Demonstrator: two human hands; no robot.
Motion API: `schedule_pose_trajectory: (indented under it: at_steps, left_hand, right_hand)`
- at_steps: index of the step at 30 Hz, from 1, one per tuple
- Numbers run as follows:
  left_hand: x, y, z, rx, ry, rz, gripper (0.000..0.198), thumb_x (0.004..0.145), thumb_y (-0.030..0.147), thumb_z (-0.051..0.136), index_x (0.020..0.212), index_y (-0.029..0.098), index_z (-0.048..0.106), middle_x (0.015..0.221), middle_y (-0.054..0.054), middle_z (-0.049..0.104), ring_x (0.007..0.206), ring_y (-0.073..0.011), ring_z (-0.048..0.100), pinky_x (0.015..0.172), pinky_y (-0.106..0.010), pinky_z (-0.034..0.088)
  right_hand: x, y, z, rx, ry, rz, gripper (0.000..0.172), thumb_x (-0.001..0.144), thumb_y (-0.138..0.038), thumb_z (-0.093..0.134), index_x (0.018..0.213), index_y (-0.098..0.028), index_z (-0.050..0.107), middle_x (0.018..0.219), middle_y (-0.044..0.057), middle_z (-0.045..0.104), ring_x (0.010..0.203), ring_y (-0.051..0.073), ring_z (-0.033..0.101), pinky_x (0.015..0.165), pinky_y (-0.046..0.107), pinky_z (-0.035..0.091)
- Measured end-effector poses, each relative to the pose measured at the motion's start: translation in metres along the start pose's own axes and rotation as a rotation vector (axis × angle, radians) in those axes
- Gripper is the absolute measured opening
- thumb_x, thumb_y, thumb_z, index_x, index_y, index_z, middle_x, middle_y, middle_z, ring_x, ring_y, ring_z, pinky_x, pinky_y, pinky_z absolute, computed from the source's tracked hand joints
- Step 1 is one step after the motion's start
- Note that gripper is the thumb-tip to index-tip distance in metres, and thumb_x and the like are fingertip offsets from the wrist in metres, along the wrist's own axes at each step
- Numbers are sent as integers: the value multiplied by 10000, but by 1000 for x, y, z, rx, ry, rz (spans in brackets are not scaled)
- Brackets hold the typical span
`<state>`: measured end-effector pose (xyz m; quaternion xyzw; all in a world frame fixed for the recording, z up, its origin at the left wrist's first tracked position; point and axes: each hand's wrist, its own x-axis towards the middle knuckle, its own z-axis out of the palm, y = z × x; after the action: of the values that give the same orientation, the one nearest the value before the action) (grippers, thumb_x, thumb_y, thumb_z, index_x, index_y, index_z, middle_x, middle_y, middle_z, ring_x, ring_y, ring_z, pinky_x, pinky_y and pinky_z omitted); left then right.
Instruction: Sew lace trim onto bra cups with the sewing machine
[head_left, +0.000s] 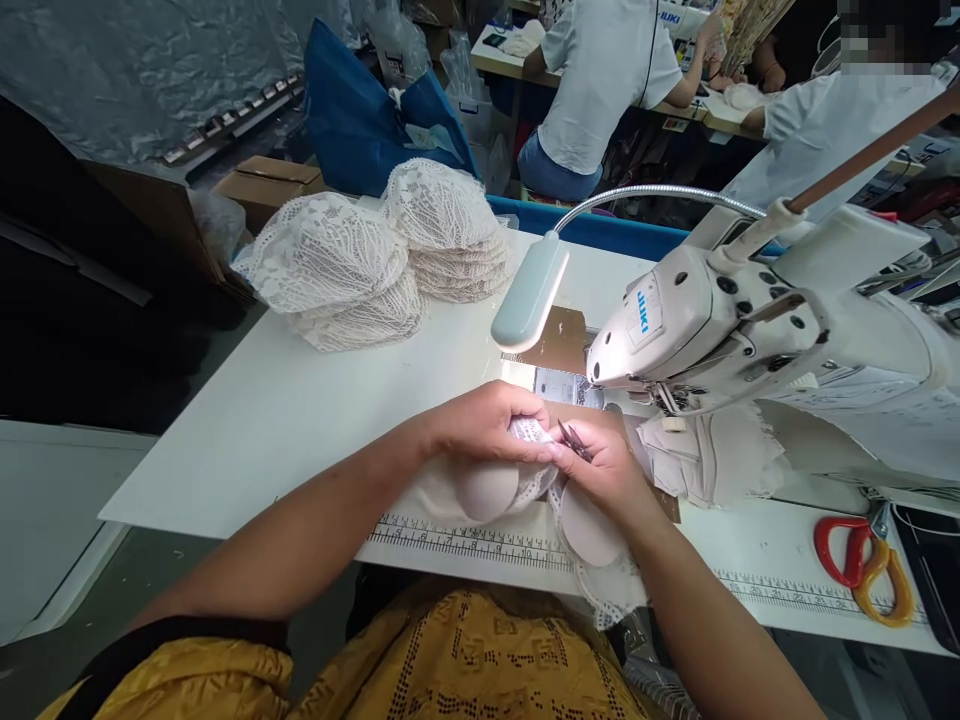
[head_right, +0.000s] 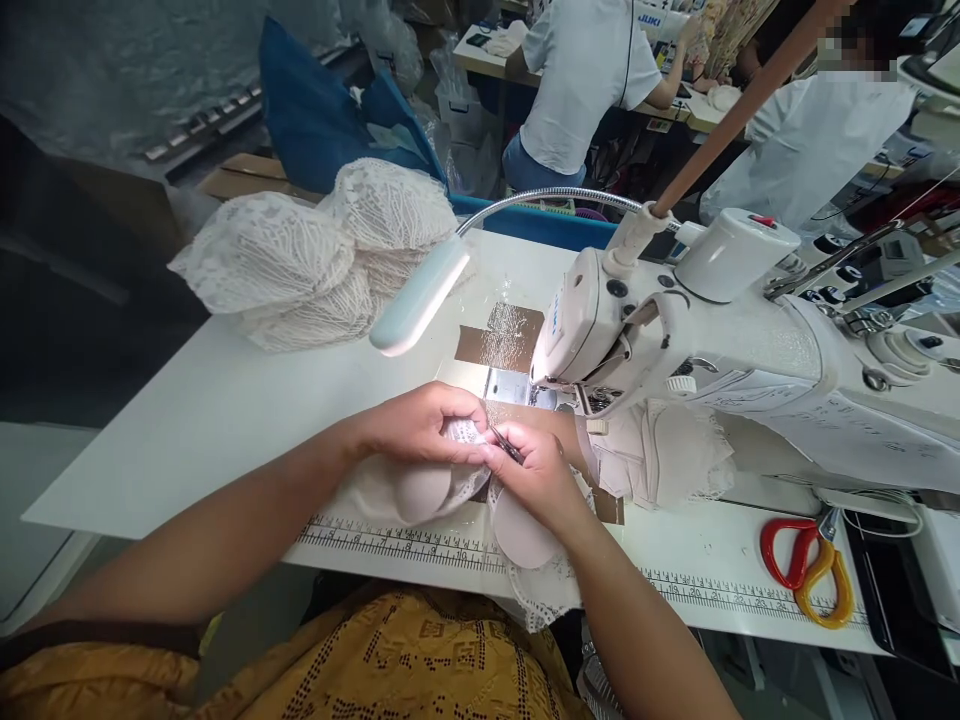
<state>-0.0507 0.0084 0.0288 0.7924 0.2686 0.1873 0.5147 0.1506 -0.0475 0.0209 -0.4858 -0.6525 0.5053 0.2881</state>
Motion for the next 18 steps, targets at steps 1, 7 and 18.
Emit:
schedule_pose_trajectory:
  at_steps: [1,7,18]
  left_hand:
    - [0,-1,1,-49,8,-40,261,809,413,654,842,155,667,817,-27,648,732,-145,581,649,-247,436]
    - [-2,-3,2,-216,-14,-155,291,819,417,628,813,130,673,780,-36,644,723,-152,588,629,-246,441]
    - [-2,-7,3,-344,-24,-207,281,837,376,618,929,135,729,898,-75,704,839,-195,628,741,-286,485]
  right_hand:
    - [0,0,0,-8,7,-2,234,879,-413,554,834,-198,633,757,7,598,705,158,530,642,276,415]
    - [-1,3,-5,-103,82,-24,258,907,-452,498,858,-217,590,763,9,593,693,164,529,640,290,417]
    - [-2,5,-24,-154,47,-36,265,875,-423,569,1062,-260,662,1077,42,674,988,227,605,855,374,480]
